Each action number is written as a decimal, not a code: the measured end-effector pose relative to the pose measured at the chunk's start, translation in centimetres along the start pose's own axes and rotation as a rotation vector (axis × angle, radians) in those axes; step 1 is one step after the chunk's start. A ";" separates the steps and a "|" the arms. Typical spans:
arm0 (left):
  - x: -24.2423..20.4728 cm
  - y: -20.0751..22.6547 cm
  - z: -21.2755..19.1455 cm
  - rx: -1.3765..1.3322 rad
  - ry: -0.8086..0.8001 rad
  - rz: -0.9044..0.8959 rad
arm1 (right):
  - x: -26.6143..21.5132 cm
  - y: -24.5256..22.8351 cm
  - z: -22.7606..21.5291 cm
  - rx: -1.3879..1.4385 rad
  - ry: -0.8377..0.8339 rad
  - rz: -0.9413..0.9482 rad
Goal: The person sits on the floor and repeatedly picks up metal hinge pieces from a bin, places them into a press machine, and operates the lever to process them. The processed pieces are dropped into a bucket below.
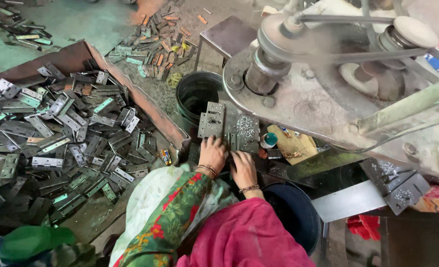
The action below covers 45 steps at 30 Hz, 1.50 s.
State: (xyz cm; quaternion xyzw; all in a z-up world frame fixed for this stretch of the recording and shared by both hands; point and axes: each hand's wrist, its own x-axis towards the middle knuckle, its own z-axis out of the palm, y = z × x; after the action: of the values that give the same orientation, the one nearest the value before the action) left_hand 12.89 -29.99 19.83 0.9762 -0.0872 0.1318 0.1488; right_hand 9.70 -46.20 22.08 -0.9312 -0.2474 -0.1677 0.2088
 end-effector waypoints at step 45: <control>6.0 0.4 1.6 0.272 -0.190 0.034 | -13.5 4.9 3.3 0.017 -0.567 0.649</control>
State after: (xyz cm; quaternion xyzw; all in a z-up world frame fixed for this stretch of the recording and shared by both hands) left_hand 18.86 -31.67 20.12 0.9938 -0.0986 0.0518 0.0041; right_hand 1.92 -53.80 12.17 -0.9682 0.0091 0.1714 0.1821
